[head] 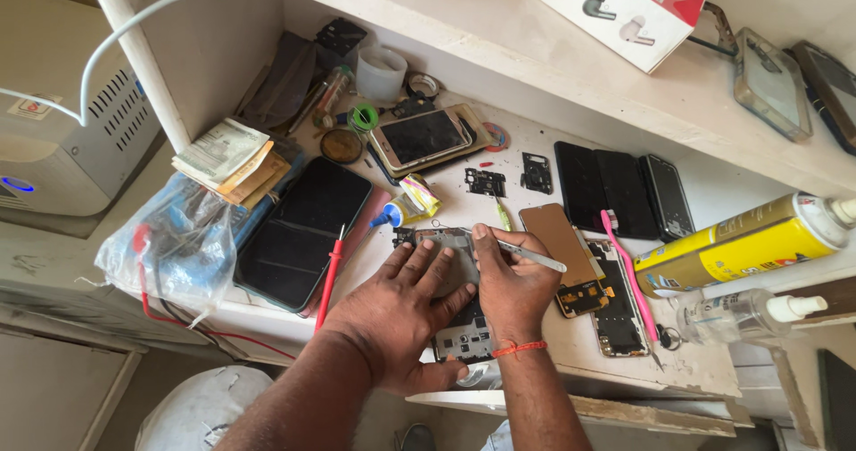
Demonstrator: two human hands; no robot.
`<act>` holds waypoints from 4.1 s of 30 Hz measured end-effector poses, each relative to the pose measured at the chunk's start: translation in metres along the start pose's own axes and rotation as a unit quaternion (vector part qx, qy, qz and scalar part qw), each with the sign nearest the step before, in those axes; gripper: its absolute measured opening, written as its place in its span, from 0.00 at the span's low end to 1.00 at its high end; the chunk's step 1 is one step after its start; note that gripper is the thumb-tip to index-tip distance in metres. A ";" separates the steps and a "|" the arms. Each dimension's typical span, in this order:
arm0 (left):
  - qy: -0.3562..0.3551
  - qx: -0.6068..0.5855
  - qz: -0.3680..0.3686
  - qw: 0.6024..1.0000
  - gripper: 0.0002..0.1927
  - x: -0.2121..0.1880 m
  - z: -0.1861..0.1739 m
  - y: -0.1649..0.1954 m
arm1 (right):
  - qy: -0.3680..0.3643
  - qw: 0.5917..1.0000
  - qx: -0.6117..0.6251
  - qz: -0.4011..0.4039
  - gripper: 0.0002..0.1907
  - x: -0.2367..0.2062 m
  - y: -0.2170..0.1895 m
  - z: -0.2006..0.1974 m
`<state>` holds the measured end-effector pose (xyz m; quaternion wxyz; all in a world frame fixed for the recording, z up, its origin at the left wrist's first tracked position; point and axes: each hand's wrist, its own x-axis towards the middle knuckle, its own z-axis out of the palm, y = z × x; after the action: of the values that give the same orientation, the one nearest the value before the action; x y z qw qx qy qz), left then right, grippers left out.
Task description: The person disassembles a smartphone on a cluttered workbench. They remove the back cover, disconnect internal components, and use a screwdriver and a prying tool to separate parts. The person then reassembles the phone by reconnecting components and placing the back cover back on.
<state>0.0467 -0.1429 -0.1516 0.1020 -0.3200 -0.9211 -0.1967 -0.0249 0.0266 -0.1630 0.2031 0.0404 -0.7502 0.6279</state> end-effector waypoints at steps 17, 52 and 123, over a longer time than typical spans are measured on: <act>0.010 0.007 0.002 1.000 0.48 0.000 0.001 0.000 | -0.030 0.999 -0.034 0.022 0.07 -0.002 -0.008 0.004; 0.021 0.010 0.008 1.000 0.47 -0.001 0.003 0.000 | 0.000 0.998 -0.052 -0.024 0.05 -0.006 -0.004 0.003; -0.016 0.010 -0.024 1.000 0.48 0.002 -0.002 0.005 | -0.167 0.930 -0.123 0.302 0.07 -0.029 -0.048 -0.109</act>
<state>0.0481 -0.1394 -0.1475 0.0855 -0.2999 -0.9321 -0.1845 0.0450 0.1153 -0.1145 -0.1210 -0.1086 -0.8217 0.5462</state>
